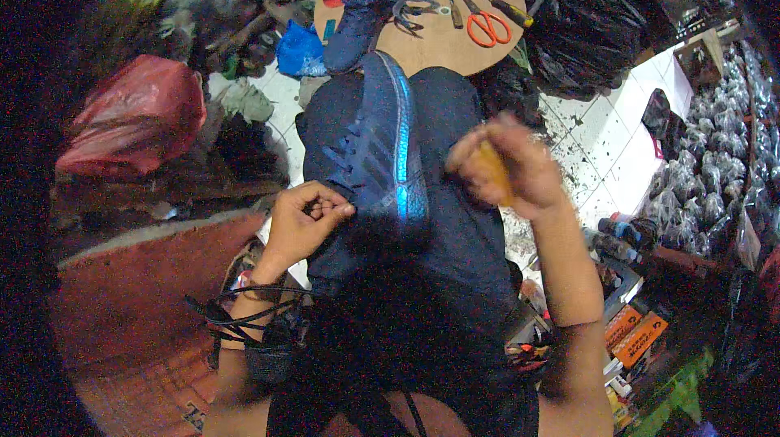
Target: The person holds a blue sneaker on their lap and uses a needle and thread to stitch along the side of the shoe. They repeatedly insert the needle, pull the thread through, and tighten the stitches while rotating the shoe to access different sections.
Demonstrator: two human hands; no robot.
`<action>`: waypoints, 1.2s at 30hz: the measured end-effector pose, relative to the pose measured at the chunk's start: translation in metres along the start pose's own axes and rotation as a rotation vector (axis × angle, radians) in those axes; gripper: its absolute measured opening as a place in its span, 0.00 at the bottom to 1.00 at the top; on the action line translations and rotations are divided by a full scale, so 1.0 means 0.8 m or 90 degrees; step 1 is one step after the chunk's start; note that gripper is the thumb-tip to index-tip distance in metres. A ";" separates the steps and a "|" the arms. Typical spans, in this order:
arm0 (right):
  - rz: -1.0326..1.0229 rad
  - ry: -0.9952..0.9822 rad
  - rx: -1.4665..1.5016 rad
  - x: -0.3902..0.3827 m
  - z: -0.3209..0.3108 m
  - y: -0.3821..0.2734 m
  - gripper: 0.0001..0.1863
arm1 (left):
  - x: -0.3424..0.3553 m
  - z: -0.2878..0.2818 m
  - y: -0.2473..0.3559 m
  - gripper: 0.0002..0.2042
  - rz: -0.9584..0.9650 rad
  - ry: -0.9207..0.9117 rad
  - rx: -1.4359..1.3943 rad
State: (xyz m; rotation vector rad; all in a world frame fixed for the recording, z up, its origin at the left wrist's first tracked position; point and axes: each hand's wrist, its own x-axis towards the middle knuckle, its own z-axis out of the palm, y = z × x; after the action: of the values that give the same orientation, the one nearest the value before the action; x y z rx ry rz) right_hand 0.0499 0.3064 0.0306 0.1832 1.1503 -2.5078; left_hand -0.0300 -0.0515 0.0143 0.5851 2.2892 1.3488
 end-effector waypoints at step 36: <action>-0.138 0.319 -0.727 0.007 0.052 0.042 0.09 | -0.001 0.013 0.000 0.07 -0.071 0.051 -0.057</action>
State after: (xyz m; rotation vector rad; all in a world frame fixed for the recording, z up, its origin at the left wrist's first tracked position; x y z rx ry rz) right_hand 0.0596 0.2534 0.0329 0.3771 2.6871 -1.5833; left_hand -0.0239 -0.0446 0.0099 0.3747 2.2740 1.4352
